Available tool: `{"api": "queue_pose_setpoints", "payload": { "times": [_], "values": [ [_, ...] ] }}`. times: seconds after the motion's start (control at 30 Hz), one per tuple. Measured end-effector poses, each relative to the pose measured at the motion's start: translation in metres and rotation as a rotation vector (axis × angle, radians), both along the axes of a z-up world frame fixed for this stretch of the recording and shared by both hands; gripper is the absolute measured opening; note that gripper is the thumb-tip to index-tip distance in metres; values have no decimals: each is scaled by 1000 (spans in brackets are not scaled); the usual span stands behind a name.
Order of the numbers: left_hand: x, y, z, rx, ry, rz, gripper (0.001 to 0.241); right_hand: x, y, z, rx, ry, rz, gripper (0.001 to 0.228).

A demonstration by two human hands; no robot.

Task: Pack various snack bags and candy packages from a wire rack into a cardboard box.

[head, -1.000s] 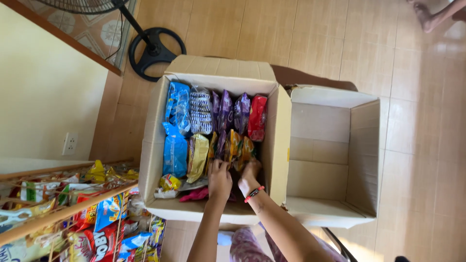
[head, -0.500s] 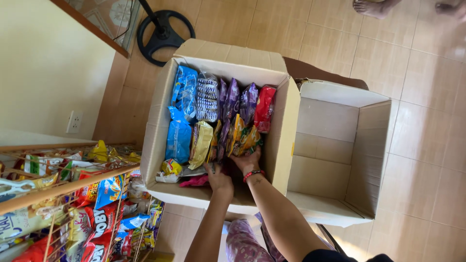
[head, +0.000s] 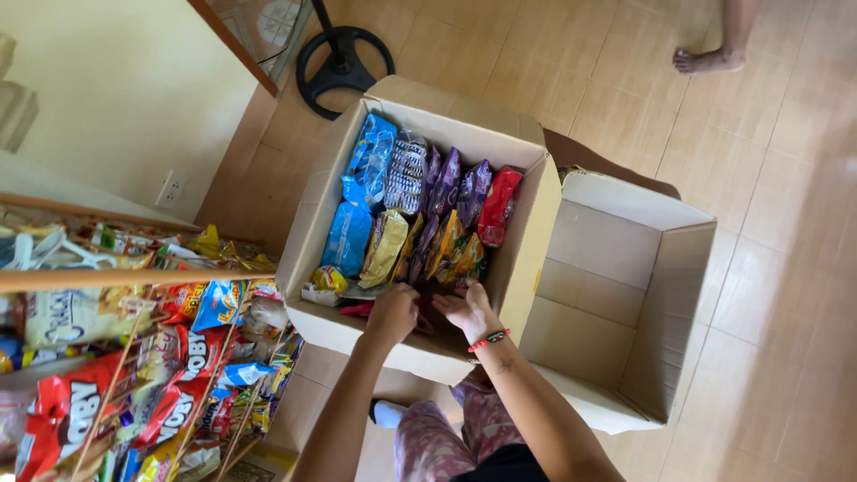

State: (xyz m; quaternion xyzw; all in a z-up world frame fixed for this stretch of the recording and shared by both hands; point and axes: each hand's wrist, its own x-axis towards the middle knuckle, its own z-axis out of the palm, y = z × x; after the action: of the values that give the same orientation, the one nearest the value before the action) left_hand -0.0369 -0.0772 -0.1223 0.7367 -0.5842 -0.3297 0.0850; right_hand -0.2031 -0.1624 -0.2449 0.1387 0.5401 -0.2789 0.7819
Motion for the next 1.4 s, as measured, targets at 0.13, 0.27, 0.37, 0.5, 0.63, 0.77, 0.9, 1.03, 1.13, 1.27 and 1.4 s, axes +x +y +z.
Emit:
{"api": "queue_pose_setpoints", "payload": {
  "times": [0.13, 0.27, 0.37, 0.5, 0.63, 0.77, 0.9, 1.03, 1.13, 1.27, 1.4],
  "values": [
    [7, 17, 8, -147, 152, 64, 28, -8, -6, 92, 104, -65, 27, 61],
    [16, 46, 33, -100, 269, 171, 27, 15, -16, 158, -75, -195, 196, 41],
    [35, 83, 27, -290, 257, 140, 29, 52, -18, 208, -287, -472, 429, 32],
    [75, 145, 117, -405, 131, 205, 33, 118, 8, 296, -405, -522, 676, 22],
    [115, 226, 202, -471, 44, 278, 32, 175, 52, 342, -502, -655, 827, 21],
    [121, 314, 325, -376, 129, 454, 32, 214, 131, 416, -759, -863, 1026, 25],
    [131, 404, 382, -585, 9, 412, 42, 244, 224, 497, -1131, -972, 1197, 21],
    [133, 485, 435, -731, -117, 435, 27, 270, 305, 548, -1600, -974, 1489, 23],
    [136, 539, 464, -805, -228, 534, 25, 296, 352, 569, -1836, -884, 1588, 20],
    [142, 592, 473, -1028, -429, 659, 25, 311, 409, 594, -2049, -833, 1590, 16],
    [153, 625, 464, -1119, -350, 752, 24, 322, 441, 604, -2401, -362, 1589, 14]
  ]
}}
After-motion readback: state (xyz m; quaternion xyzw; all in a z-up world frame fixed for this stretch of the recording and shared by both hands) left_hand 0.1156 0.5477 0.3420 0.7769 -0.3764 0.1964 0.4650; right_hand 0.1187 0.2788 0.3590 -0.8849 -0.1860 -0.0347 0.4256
